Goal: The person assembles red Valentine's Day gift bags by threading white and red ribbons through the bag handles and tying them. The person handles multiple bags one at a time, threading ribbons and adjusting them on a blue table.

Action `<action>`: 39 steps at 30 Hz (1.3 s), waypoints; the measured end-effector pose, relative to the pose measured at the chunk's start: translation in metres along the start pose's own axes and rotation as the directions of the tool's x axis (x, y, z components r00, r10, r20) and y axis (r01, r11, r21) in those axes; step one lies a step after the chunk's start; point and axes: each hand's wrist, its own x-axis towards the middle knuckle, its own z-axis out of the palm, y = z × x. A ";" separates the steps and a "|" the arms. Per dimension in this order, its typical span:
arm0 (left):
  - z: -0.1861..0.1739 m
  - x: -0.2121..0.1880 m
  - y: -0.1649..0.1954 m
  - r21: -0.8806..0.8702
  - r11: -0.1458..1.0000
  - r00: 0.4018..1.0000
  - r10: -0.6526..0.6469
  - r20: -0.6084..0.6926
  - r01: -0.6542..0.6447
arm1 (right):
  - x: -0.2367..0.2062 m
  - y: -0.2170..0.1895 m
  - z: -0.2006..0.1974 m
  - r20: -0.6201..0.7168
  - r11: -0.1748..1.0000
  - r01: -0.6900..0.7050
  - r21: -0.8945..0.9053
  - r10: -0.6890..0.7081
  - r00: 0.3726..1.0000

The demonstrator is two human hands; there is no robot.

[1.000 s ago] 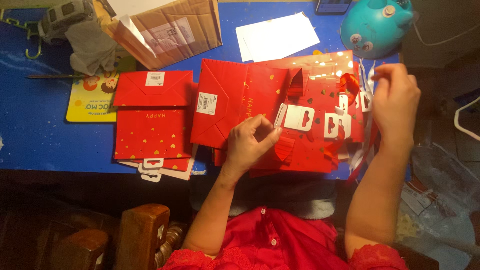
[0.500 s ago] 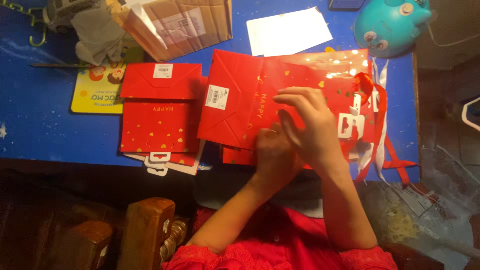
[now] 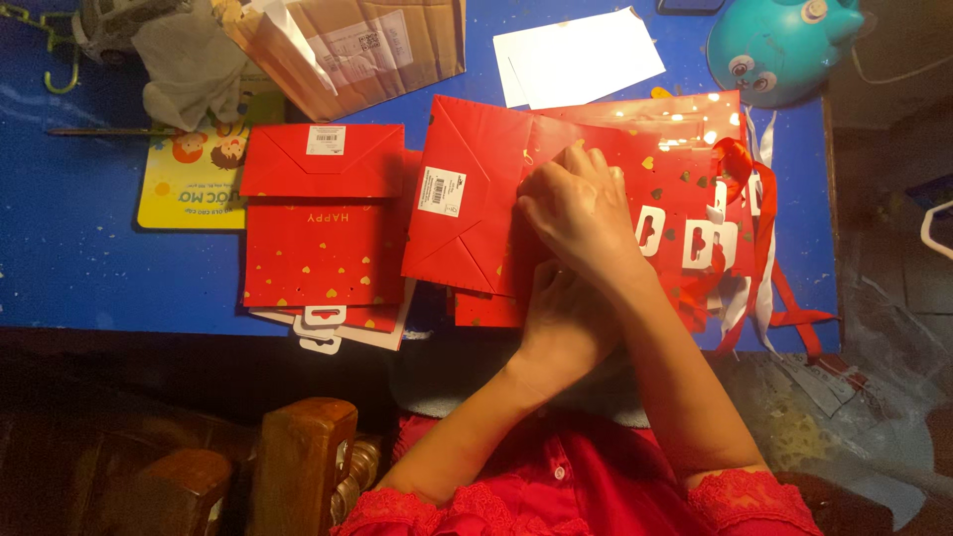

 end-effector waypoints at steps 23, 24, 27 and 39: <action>-0.044 0.000 -0.028 0.151 0.945 0.955 -0.276 -0.109 0.290 | -0.008 0.008 0.018 -0.036 0.998 0.051 -0.044 -0.053 0.998; -0.042 -0.001 -0.028 0.164 0.943 0.956 -0.277 -0.098 0.290 | -0.008 0.008 0.018 -0.047 0.997 0.069 -0.042 -0.071 0.996; -0.038 -0.004 -0.030 0.195 0.938 0.958 -0.279 -0.066 0.287 | -0.009 0.007 0.020 -0.068 0.993 0.107 -0.042 -0.109 0.992; -0.030 -0.008 -0.030 0.229 0.931 0.958 -0.283 -0.043 0.285 | -0.016 0.010 0.018 -0.078 0.982 0.176 -0.062 -0.180 0.981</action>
